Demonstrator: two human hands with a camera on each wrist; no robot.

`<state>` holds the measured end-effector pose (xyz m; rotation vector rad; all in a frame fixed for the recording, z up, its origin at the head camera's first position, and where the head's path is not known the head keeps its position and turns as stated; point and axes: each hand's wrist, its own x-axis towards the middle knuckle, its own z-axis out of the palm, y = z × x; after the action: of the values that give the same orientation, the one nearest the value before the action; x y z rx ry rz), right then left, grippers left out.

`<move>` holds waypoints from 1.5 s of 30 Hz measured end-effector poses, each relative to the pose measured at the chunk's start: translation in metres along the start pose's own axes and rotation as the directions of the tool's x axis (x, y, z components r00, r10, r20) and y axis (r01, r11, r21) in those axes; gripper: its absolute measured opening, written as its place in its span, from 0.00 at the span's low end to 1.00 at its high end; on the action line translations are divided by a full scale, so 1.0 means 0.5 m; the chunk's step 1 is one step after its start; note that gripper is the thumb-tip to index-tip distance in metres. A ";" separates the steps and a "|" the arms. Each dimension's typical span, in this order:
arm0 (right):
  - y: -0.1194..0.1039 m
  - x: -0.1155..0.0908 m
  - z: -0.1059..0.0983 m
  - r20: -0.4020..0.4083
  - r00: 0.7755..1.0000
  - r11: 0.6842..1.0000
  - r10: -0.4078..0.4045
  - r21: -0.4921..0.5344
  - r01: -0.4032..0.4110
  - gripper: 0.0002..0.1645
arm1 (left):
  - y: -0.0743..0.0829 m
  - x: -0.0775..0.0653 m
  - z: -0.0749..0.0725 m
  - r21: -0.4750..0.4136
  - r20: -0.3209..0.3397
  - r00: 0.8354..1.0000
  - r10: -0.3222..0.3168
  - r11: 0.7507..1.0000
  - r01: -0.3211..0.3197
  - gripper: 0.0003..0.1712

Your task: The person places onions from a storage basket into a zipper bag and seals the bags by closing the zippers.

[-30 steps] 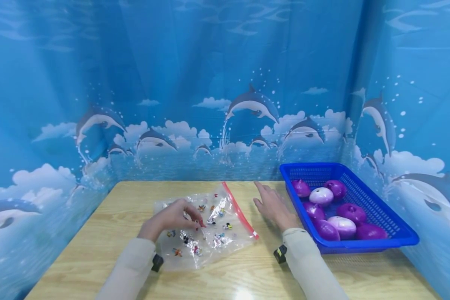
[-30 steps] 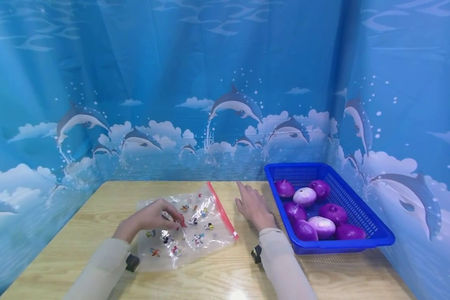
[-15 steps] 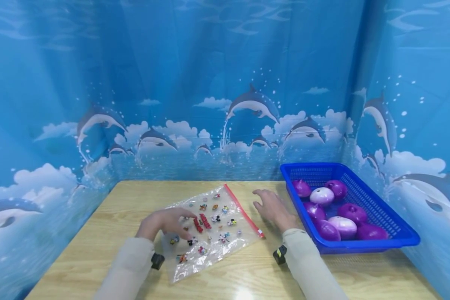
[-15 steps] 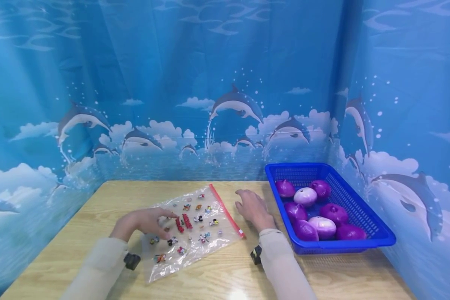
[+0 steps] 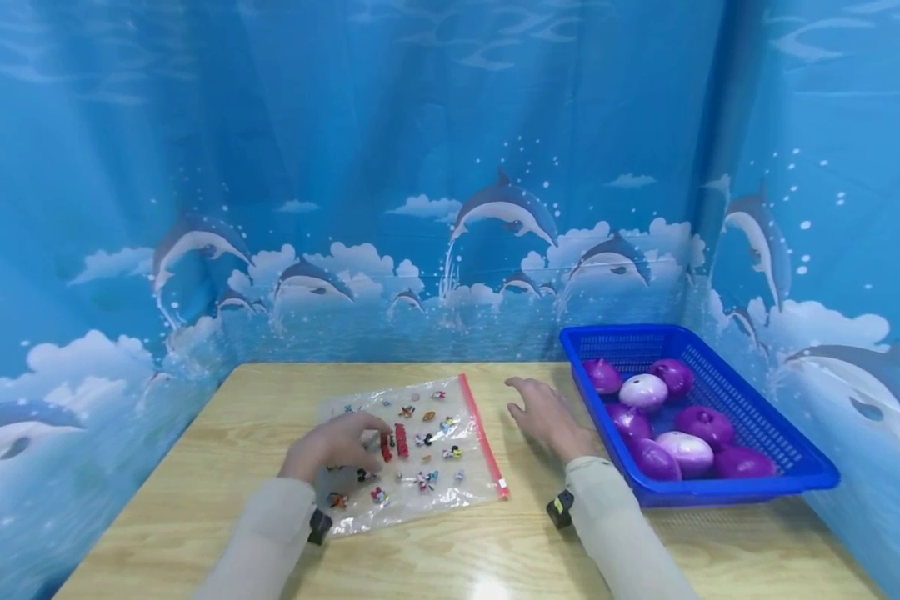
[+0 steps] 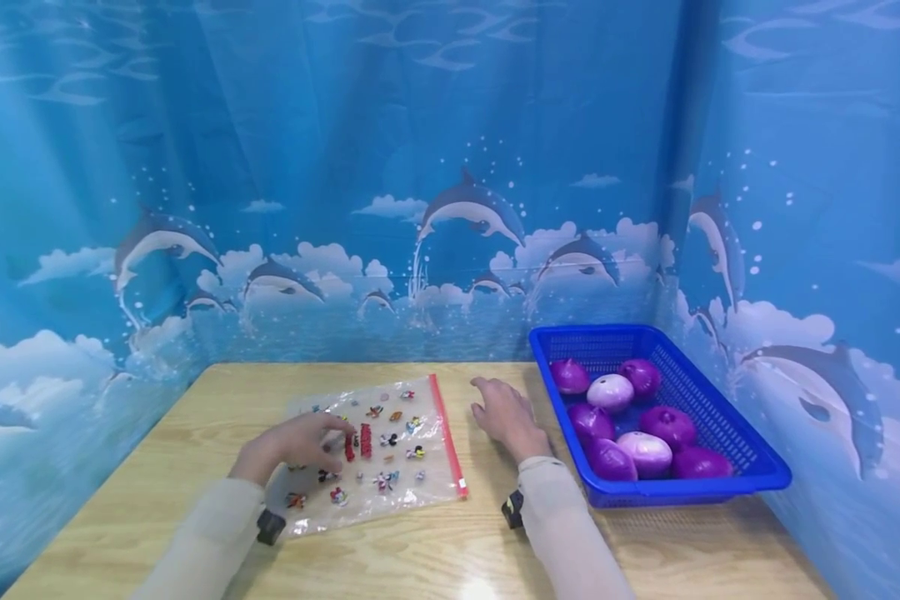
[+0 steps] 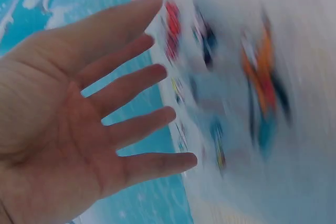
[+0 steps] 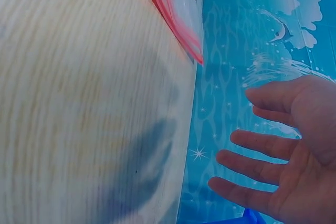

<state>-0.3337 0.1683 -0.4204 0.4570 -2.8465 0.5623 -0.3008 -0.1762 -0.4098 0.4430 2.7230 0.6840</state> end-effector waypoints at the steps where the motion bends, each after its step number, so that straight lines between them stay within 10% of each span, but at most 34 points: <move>1: -0.001 0.000 0.000 0.003 1.000 1.000 0.001 0.000 -0.001 0.28 | 0.011 0.004 0.005 -0.010 -0.015 1.000 0.011 1.000 -0.012 0.36; 11: -0.015 0.001 0.005 0.035 0.999 0.999 0.001 0.036 -0.003 0.30 | 0.099 0.055 0.063 -0.091 -0.015 0.999 0.035 0.995 -0.036 0.41; 20: -0.012 0.003 0.003 0.019 1.000 1.000 0.012 0.024 -0.012 0.29 | 0.090 0.062 0.085 0.013 -0.072 0.996 0.060 0.998 -0.059 0.42; 34: -0.012 0.000 0.005 0.025 1.000 1.000 0.000 0.026 -0.001 0.28 | 0.077 0.056 0.093 0.015 -0.226 0.960 0.166 0.986 -0.167 0.08; 45: -0.015 0.004 0.003 0.100 0.995 0.974 -0.020 0.227 -0.003 0.27 | 0.076 0.041 0.044 -0.043 -0.284 0.958 0.046 0.997 -0.061 0.11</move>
<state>-0.3331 0.1606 -0.4189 0.5506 -2.8857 0.8936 -0.3029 -0.1278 -0.4137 0.4378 2.9594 0.8922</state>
